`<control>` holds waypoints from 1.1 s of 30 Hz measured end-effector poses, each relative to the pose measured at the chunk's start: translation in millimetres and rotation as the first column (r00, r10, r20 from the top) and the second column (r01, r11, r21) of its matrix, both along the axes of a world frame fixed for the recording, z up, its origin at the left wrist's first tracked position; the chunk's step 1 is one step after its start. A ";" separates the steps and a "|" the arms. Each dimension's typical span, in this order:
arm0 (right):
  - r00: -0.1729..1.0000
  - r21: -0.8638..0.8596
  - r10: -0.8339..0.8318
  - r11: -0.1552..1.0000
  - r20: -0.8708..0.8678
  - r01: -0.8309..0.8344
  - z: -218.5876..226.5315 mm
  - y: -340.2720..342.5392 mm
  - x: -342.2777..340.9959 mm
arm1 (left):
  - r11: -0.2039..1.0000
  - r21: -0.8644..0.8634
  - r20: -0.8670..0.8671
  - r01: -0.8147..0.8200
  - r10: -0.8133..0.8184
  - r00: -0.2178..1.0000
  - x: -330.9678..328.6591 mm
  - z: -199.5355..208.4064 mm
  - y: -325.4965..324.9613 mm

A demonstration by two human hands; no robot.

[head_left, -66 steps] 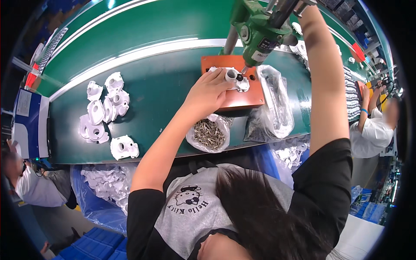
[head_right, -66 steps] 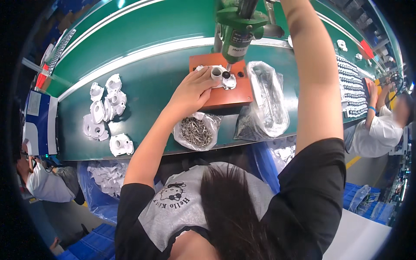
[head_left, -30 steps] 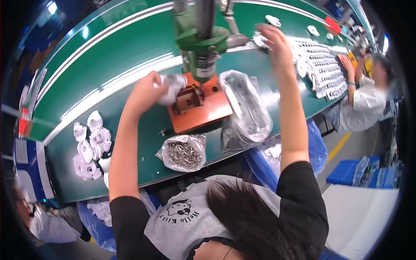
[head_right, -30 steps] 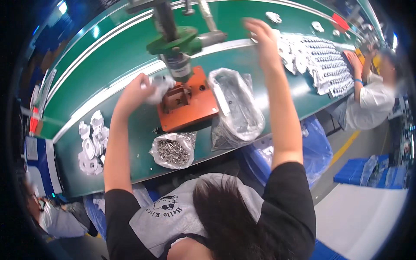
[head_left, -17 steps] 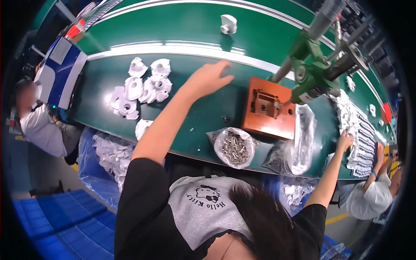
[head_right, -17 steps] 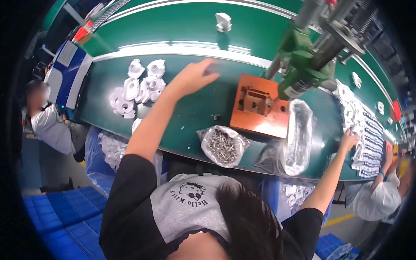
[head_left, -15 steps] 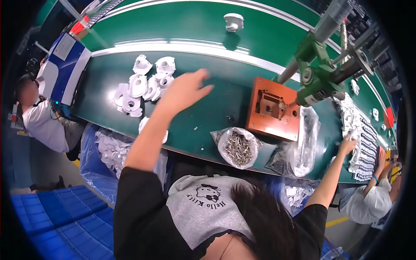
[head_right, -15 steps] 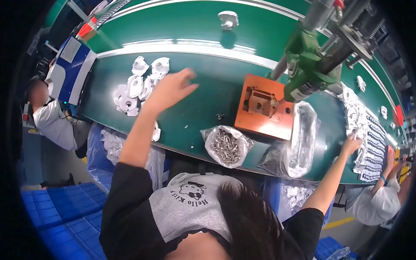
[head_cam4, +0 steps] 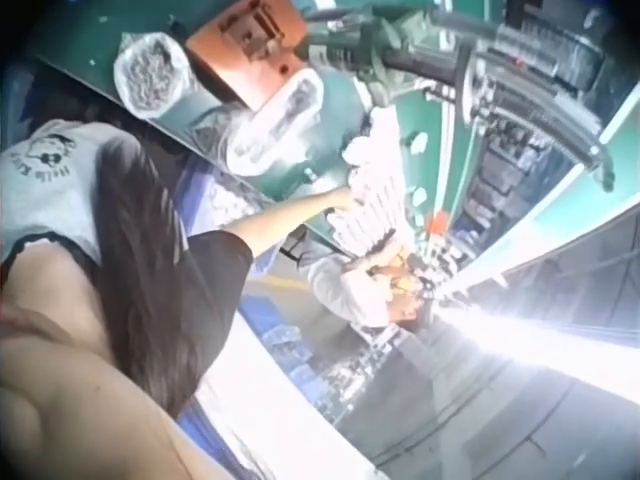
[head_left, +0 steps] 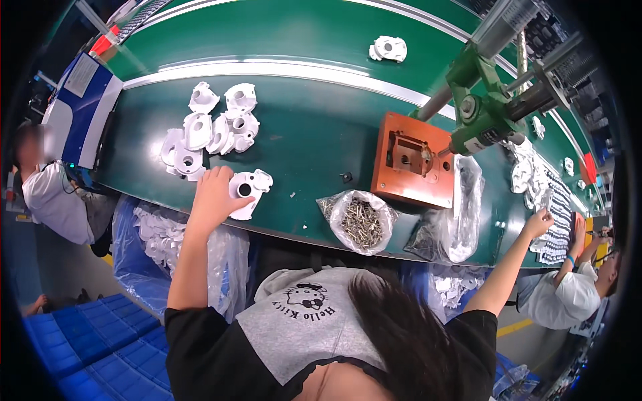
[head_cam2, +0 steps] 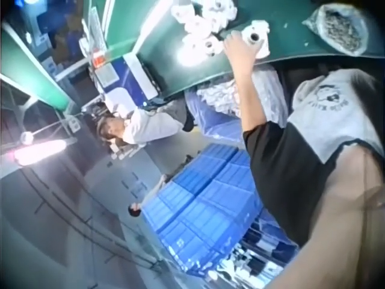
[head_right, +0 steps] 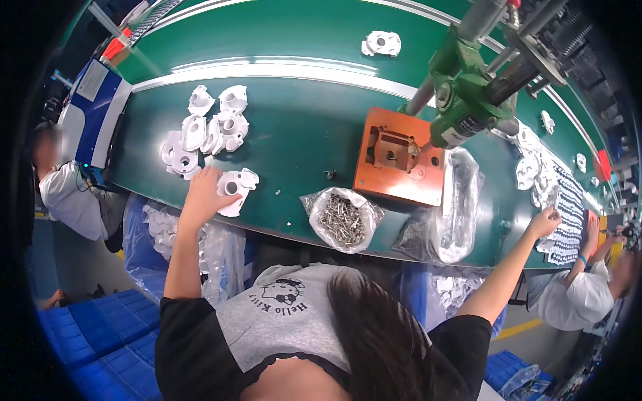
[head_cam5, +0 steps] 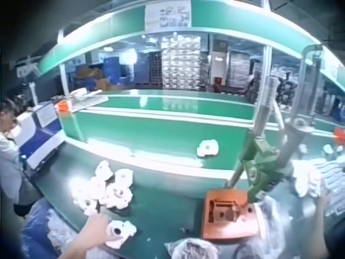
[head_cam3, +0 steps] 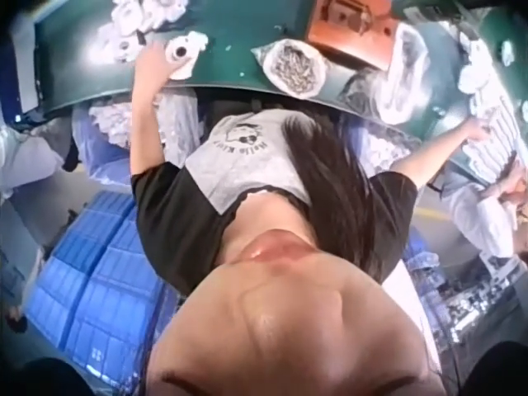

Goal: Assemble small plastic components using a manual press machine on a production line.

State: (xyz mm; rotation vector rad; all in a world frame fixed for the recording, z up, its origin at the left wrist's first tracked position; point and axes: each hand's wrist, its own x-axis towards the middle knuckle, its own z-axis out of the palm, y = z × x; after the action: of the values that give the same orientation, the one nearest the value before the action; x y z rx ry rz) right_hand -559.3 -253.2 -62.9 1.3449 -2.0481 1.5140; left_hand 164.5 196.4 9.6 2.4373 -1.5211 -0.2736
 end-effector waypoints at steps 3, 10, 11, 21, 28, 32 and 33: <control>0.987 -0.067 0.163 0.984 -0.008 -0.163 46.2 45.1 52.4 | 0.984 -0.140 -0.185 -0.114 0.087 0.979 -19.2 -1.6 -25.6; 0.843 0.071 0.524 0.843 0.123 -0.534 17.6 98.4 121.4 | 0.878 -0.323 -0.936 -0.352 -0.243 0.253 -75.2 -12.0 -74.7; 0.818 0.061 0.558 0.819 0.141 -0.570 15.1 106.6 139.3 | 0.832 -0.410 -0.907 -0.373 -0.329 0.262 -80.9 -17.9 -77.0; 0.759 0.012 0.642 0.764 -0.105 -0.645 63.6 160.5 227.3 | 0.771 -0.330 -0.878 -0.544 -0.462 -0.123 -120.5 -6.0 -88.8; 0.224 0.037 0.964 0.221 0.146 -0.975 122.4 222.2 291.2 | 0.757 -0.539 -0.649 -0.368 -0.652 -0.391 -128.0 -10.7 -98.2; -0.055 0.200 0.918 -0.144 0.392 -0.969 126.4 254.2 344.9 | 0.774 -0.567 -0.820 -0.282 -0.564 0.102 -149.0 15.1 -99.5; -0.148 0.103 0.900 -0.208 0.411 -0.973 121.8 259.0 359.4 | 0.709 -0.658 -0.752 -0.255 -0.602 0.268 -156.0 11.1 -101.3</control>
State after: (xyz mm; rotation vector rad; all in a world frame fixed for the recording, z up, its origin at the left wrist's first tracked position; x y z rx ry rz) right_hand -199.9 5.8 58.9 3.7001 -0.9538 1.5255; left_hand 8.5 95.0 20.7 0.9576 -0.9652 -0.8712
